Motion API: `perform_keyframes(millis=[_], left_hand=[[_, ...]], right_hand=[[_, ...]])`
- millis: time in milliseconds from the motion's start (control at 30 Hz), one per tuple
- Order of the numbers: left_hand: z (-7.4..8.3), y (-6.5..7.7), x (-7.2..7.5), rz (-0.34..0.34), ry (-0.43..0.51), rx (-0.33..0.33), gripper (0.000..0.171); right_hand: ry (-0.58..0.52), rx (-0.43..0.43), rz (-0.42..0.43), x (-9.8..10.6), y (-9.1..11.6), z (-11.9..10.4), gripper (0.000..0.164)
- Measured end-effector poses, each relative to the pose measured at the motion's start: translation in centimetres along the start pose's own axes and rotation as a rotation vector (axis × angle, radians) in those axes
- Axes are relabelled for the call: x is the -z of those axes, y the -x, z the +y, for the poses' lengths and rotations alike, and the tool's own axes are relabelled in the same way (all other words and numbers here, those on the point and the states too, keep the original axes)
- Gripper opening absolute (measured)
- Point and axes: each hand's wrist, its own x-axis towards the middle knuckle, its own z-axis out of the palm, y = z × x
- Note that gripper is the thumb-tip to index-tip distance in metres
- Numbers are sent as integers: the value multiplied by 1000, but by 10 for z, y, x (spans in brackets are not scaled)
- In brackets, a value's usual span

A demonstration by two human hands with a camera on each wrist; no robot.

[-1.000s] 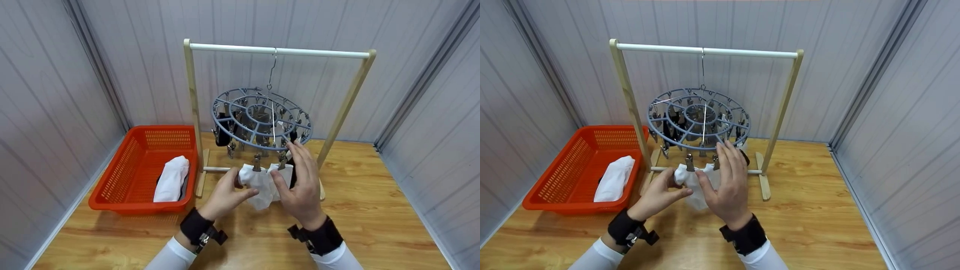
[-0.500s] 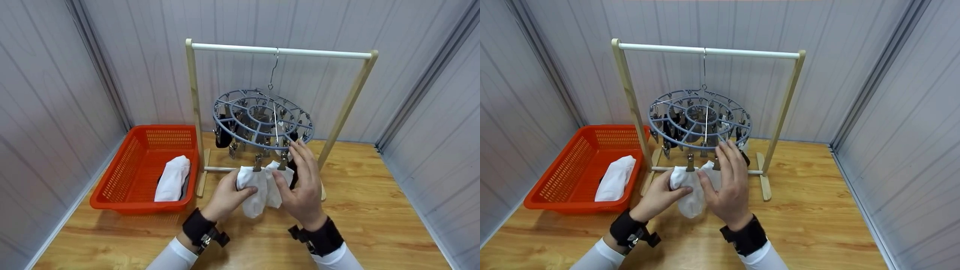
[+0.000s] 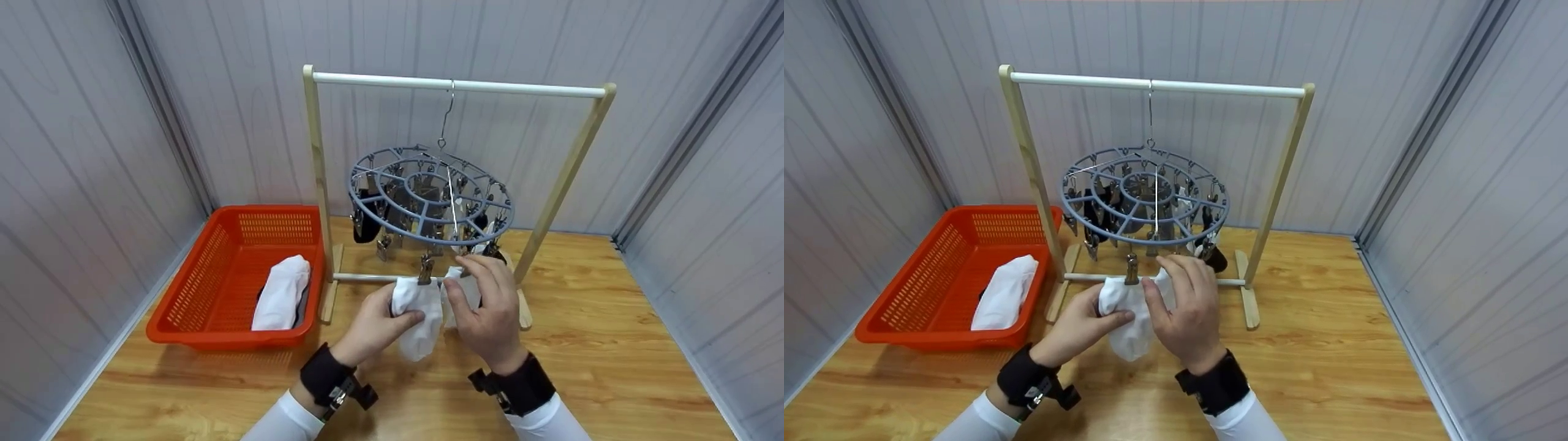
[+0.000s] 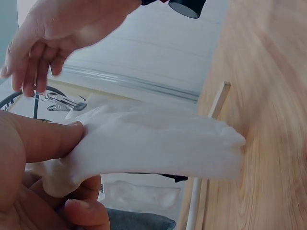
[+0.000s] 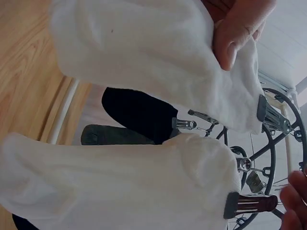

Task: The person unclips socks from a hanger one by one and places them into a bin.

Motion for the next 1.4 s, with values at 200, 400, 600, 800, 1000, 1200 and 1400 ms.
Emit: perform_keyframes(millis=[200, 400, 600, 800, 1000, 1200, 1400], left_hand=[[3, 3, -4, -24, 13, 3, 40], [6, 5, -7, -36, 6, -10, 39], [3, 5, -9, -62, -5, -24, 41], [3, 5, -9, -75, 0, -19, 43], [1, 3, -9, -79, -11, -12, 45], [-1, 3, -8, -85, -15, -15, 45], [0, 3, -7, -87, -43, -18, 37]], right_hand=[[-127, -90, -112, -1, 7, -1, 35], [-354, -441, -293, -1, 9, -4, 49], [-622, -633, -391, -3, 9, -4, 55], [-842, -707, -373, -5, 7, -5, 53], [-858, -758, -300, -3, 4, -6, 49], [-830, -777, -258, -3, 5, -4, 45], [-785, -812, -227, -3, 4, -5, 41]])
